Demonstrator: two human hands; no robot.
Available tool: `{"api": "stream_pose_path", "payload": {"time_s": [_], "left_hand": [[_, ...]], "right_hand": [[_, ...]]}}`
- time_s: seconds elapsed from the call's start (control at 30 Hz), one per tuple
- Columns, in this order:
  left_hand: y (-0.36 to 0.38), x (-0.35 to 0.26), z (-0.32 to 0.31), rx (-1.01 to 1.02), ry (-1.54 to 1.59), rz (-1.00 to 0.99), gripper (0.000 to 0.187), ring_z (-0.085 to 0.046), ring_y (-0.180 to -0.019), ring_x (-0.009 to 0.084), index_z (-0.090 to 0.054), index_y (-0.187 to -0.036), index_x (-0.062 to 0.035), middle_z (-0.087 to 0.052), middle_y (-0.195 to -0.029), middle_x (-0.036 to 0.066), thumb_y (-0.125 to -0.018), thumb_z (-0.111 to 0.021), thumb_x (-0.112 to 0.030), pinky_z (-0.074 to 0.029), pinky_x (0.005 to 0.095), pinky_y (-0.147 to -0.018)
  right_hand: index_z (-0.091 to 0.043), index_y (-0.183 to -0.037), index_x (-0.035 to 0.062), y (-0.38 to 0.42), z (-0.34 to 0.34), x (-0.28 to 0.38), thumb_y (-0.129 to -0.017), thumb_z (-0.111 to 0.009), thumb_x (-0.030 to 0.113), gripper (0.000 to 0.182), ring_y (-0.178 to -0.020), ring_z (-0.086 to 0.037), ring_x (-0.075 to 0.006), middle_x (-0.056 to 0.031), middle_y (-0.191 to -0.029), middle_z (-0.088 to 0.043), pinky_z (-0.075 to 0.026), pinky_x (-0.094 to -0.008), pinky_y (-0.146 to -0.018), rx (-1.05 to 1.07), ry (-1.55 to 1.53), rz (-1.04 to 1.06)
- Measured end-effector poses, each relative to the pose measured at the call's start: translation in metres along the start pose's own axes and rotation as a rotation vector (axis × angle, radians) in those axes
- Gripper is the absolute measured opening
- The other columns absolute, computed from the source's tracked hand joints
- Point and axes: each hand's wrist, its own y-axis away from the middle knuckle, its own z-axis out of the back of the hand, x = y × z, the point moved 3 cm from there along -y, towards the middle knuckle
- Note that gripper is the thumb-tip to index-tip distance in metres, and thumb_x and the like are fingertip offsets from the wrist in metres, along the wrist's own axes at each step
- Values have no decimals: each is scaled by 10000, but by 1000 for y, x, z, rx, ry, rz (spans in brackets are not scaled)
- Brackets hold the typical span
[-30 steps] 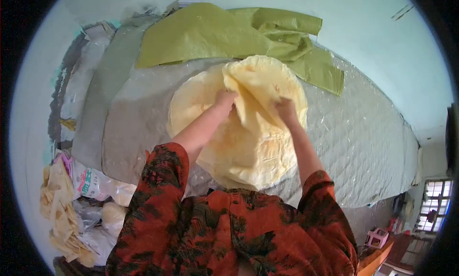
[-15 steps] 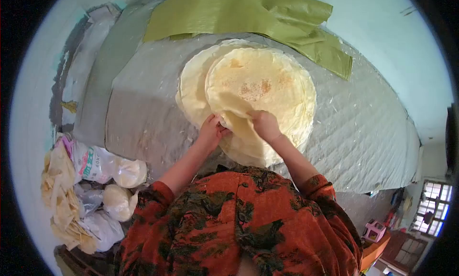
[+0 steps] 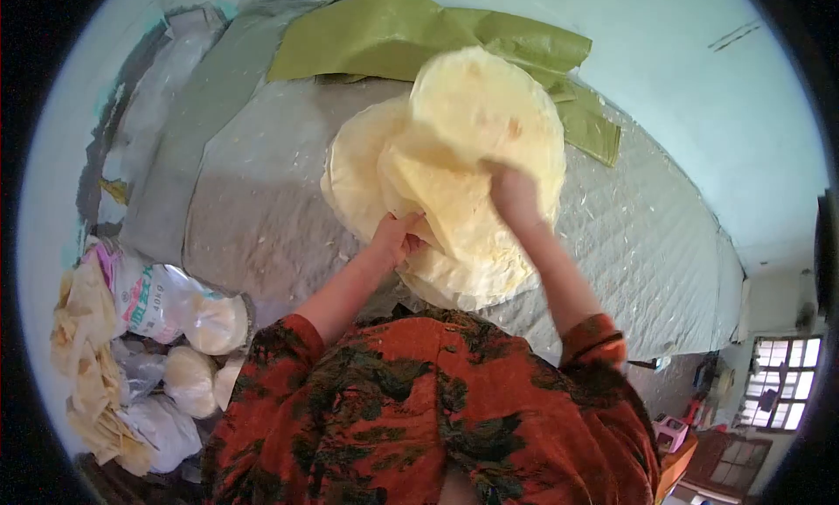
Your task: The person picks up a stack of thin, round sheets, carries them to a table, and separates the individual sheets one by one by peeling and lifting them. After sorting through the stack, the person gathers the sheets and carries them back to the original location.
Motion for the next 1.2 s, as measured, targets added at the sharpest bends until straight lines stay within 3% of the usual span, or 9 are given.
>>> {"api": "stream_pose_path", "payload": {"time_s": [0.4, 0.5, 0.6, 0.7, 0.77, 0.83, 0.9, 1.0, 1.2], "left_hand": [[-1, -5, -14, -37, -64, -16, 343, -626, -736, 227, -490, -1084, -52, -591, -947, 102, -806, -627, -199, -546, 347, -580], [1, -8, -13, -37, -152, -47, 358, -612, -798, 233, -473, -1120, -66, -575, -988, 93, -818, -612, -199, -549, 368, -602], [-11, 3, -8, -47, -228, -83, 373, -599, -868, 235, -442, -1166, -83, -555, -1035, 85, -836, -580, -188, -550, 378, -628], [-16, 10, 3, -85, -231, -107, 366, -597, -847, 232, -435, -1167, -76, -555, -1027, 87, -834, -560, -161, -545, 369, -622], [-20, 12, 11, -94, -240, -80, 373, -595, -842, 237, -430, -1167, -71, -555, -1029, 91, -827, -557, -154, -541, 378, -636], [-29, 19, 22, -189, -267, 10, 378, -591, -847, 260, -421, -1138, -55, -555, -1005, 100, -801, -566, -148, -529, 416, -679], [-26, 16, 23, -199, -293, 15, 380, -588, -861, 270, -417, -1131, -54, -555, -1005, 104, -793, -565, -145, -524, 429, -695], [-17, 9, 11, -152, -199, 26, 364, -593, -855, 278, -420, -1126, -55, -558, -1011, 111, -791, -544, -129, -524, 427, -696], [-2, 1, 0, -44, -96, 26, 317, -621, -753, 250, -446, -1140, -57, -580, -1001, 119, -826, -444, -97, -539, 385, -650]], "right_hand": [[-624, -961, 71, 47, -65, 12, -749, -601, 298, 311, -788, -595, -332, -166, -906, -614, -486, -387, -695, 505, -533, -191], [-607, -955, 36, 63, -75, 32, -757, -597, 299, 330, -799, -593, -335, -196, -958, -593, -482, -403, -714, 58, -395, -95], [-610, -880, 3, 62, -72, 46, -774, -569, 284, 303, -814, -587, -348, -227, -900, -593, -474, -420, -730, 85, -296, -59], [-622, -822, 7, 19, -95, -31, -782, -502, 198, 229, -801, -584, -341, -215, -796, -604, -451, -431, -722, 568, -188, -232], [-614, -758, 0, -35, -50, -105, -766, -515, 176, 202, -592, -582, -311, -189, -680, -610, -443, -435, -568, -69, -327, -101], [-646, -762, 31, -95, 49, -122, -754, -537, 168, 176, -625, -600, -312, -173, -714, -622, -456, -404, -562, 120, -195, -141], [-634, -778, -12, -105, 138, -61, -714, -594, 102, 136, -609, -566, -135, -73, -646, -619, -461, -309, -565, 18, -163, -135], [-639, -852, 16, -81, 156, 0, -756, -534, 86, 160, -628, -610, -210, -126, -710, -637, -482, -332, -610, 95, -86, -157], [-630, -928, 111, 26, -44, 25, -764, -472, 109, 228, -732, -605, -287, -140, -801, -620, -473, -421, -651, 291, 5, 25]]}}
